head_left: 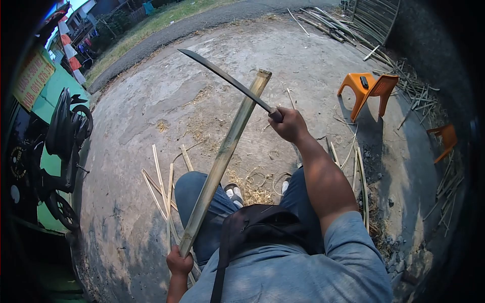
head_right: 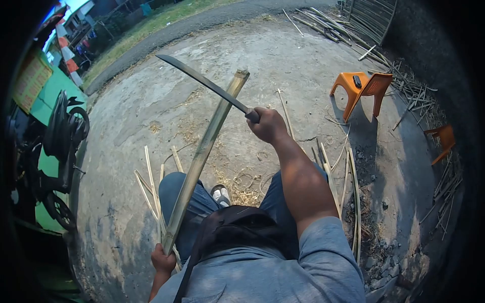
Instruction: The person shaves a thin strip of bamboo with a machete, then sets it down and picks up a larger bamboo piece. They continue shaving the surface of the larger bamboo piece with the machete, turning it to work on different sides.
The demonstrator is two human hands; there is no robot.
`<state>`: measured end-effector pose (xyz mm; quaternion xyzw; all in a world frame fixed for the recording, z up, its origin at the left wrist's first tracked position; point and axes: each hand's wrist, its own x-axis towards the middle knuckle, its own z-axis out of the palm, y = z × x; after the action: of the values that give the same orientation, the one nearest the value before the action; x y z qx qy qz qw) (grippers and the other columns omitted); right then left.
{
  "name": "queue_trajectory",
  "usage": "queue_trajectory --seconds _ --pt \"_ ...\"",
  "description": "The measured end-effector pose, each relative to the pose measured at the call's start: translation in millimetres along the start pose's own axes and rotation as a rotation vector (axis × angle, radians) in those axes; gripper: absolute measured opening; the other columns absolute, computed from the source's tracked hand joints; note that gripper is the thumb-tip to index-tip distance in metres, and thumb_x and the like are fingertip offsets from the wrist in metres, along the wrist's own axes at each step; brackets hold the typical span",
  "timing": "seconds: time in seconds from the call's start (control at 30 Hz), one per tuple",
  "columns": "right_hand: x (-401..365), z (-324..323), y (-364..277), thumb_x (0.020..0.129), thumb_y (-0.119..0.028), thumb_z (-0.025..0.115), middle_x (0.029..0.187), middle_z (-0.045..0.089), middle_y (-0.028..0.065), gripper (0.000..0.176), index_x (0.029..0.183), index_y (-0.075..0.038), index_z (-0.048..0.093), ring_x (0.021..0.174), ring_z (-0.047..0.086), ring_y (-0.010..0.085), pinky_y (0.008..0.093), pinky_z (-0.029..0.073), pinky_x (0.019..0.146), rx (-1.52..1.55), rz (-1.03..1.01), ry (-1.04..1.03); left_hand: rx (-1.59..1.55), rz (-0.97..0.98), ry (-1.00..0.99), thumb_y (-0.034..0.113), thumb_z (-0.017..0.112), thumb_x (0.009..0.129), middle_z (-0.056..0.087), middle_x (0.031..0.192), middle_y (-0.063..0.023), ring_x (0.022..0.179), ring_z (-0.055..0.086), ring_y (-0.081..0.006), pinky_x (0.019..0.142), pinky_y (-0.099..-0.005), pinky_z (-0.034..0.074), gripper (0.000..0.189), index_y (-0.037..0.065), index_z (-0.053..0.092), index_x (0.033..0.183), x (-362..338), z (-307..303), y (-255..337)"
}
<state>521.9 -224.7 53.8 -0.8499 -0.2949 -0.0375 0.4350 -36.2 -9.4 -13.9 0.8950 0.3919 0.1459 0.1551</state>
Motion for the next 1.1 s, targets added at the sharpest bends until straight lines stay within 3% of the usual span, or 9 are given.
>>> queue_trajectory --seconds 0.3,0.4,0.43,0.57,0.8,0.9,1.1 --pt "2.3 -12.4 -2.8 0.087 -0.028 0.072 0.080 0.073 0.0129 0.012 0.087 -0.016 0.074 0.077 0.072 0.0366 0.0479 0.058 0.069 -0.215 -0.222 -0.016 0.018 0.019 -0.003 0.014 0.069 0.071 0.065 0.072 -0.0251 0.072 0.065 -0.0514 0.064 -0.0569 0.052 0.018 0.005 0.060 0.085 -2.7 0.8 -2.4" --pt "7.9 -31.1 6.1 0.086 -0.027 0.070 0.078 0.073 0.0121 0.011 0.085 -0.016 0.073 0.076 0.072 0.0371 0.0486 0.057 0.068 -0.323 -0.181 0.056 -0.006 0.031 -0.001 0.015 0.068 0.072 0.065 0.072 -0.0251 0.073 0.066 -0.0514 0.064 -0.0566 0.053 0.018 0.006 0.060 0.085 -6.0 6.7 -15.2" --pt "11.1 -36.2 12.5 0.086 -0.028 0.070 0.084 0.074 0.0135 0.014 0.090 -0.016 0.075 0.082 0.073 0.0364 0.0474 0.058 0.073 -0.321 0.000 -0.035 -0.007 0.031 0.000 0.015 0.068 0.073 0.065 0.072 -0.0251 0.073 0.066 -0.0514 0.064 -0.0565 0.053 0.017 0.006 0.060 0.085 -8.5 8.6 -20.1" --pt "13.3 -33.7 41.2 0.086 -0.032 0.073 0.101 0.076 0.0166 0.026 0.104 -0.014 0.077 0.095 0.073 0.0347 0.0437 0.057 0.084 -0.129 0.274 -0.004 0.005 0.014 -0.034 0.017 0.070 0.074 0.066 0.073 -0.0247 0.073 0.067 -0.0504 0.064 -0.0561 0.053 0.018 0.006 0.061 0.086 -6.4 1.1 -19.5" --pt "8.4 -33.8 27.3 0.086 -0.032 0.076 0.096 0.076 0.0172 0.029 0.106 -0.011 0.076 0.092 0.073 0.0349 0.0434 0.056 0.083 0.048 0.221 0.034 -0.134 0.037 -0.154 0.029 0.076 0.081 0.066 0.072 -0.0225 0.074 0.069 -0.0464 0.063 -0.0501 0.053 0.027 0.005 0.065 0.089 -4.7 -15.6 -10.8" --pt "7.4 -30.4 25.6 0.087 -0.033 0.076 0.096 0.077 0.0155 0.029 0.107 -0.013 0.077 0.091 0.073 0.0343 0.0435 0.056 0.082 0.040 0.187 0.063 -0.187 -0.035 -0.204 0.035 0.076 0.086 0.064 0.069 -0.0203 0.070 0.070 -0.0400 0.063 -0.0461 0.053 0.034 0.003 0.065 0.091 -2.4 -18.0 -24.0" --pt "7.4 -28.2 26.2 0.087 -0.035 0.077 0.098 0.076 0.0151 0.029 0.109 -0.016 0.077 0.094 0.073 0.0340 0.0441 0.056 0.084 0.005 0.195 0.048 -0.370 -0.363 -0.558 0.041 0.078 0.094 0.071 0.077 -0.0104 0.069 0.070 -0.0205 0.065 -0.0421 0.055 0.043 0.000 0.067 0.101 13.9 -26.9 -44.0"
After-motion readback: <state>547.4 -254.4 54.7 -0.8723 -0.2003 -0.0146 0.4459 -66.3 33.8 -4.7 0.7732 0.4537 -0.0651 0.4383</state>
